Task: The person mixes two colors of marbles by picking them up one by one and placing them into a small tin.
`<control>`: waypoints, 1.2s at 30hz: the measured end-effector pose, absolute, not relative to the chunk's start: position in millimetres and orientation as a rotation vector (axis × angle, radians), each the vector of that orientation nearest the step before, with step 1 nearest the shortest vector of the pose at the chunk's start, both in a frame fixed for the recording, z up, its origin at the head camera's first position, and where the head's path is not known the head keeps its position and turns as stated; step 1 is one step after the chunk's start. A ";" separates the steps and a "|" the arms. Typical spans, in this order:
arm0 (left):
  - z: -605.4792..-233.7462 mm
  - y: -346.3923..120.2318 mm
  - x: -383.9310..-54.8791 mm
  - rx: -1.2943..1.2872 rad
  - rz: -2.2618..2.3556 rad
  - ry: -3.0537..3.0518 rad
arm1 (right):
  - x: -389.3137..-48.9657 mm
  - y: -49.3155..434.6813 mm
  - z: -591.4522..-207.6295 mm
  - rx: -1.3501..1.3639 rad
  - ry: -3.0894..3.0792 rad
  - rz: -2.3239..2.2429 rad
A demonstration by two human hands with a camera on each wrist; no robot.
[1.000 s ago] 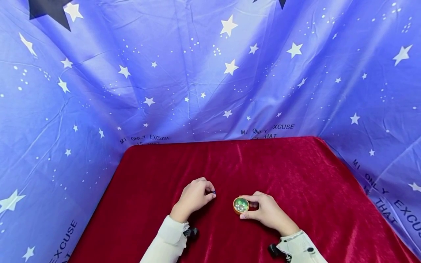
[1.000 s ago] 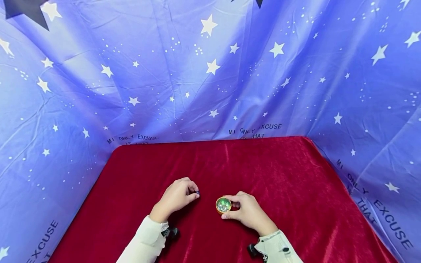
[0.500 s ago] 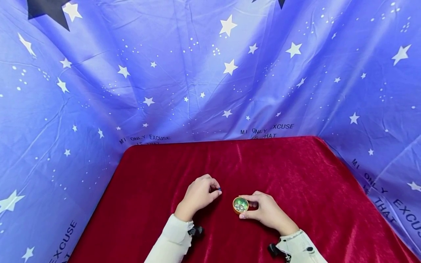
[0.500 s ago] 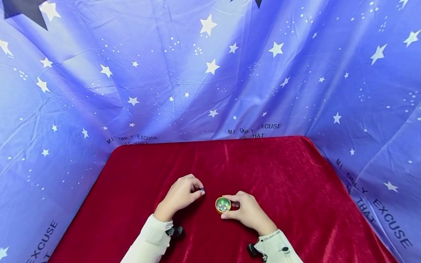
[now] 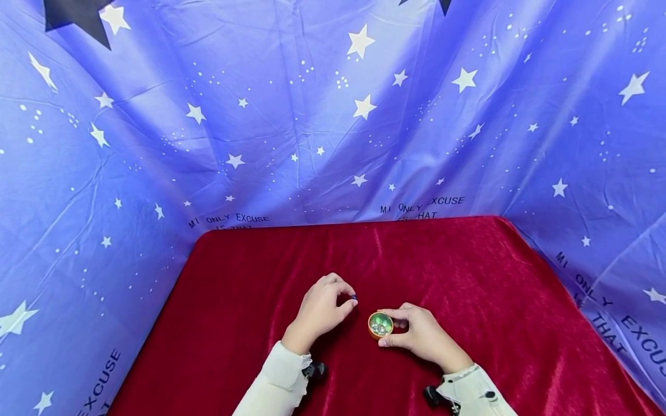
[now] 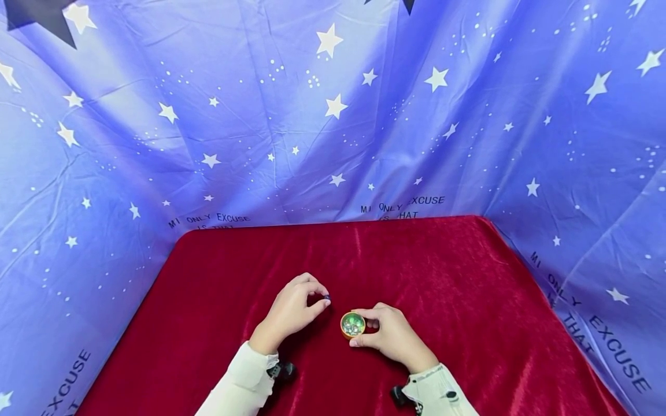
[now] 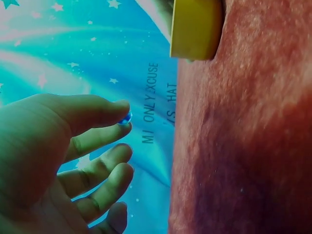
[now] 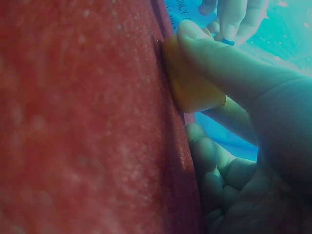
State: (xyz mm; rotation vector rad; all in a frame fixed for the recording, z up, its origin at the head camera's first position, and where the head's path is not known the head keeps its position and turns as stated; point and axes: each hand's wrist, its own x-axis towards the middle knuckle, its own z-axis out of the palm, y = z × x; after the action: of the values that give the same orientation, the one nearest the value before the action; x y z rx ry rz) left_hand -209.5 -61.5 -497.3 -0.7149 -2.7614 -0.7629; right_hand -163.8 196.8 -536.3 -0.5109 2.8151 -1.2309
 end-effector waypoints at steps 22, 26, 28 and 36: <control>-503.0 -37.5 -195.6 -0.945 -0.675 -2.692 | -164.4 197.2 -535.6 -0.489 2.785 -1.206; -503.3 -35.1 -193.0 -0.978 -0.666 -2.699 | -163.0 197.4 -535.0 -0.483 2.779 -1.213; -502.0 -34.4 -191.4 -0.993 -0.664 -2.704 | -162.7 197.4 -534.8 -0.487 2.780 -1.213; -502.6 -31.3 -189.2 -1.034 -0.596 -2.731 | -163.0 198.0 -534.8 -0.512 2.793 -1.210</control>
State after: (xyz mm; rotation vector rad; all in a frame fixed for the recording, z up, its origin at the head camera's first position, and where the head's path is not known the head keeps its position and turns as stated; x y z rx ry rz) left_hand -189.2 -31.3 -502.6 -1.0337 -2.7311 -0.5961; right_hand -163.0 198.0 -534.8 -0.5125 2.7934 -1.2098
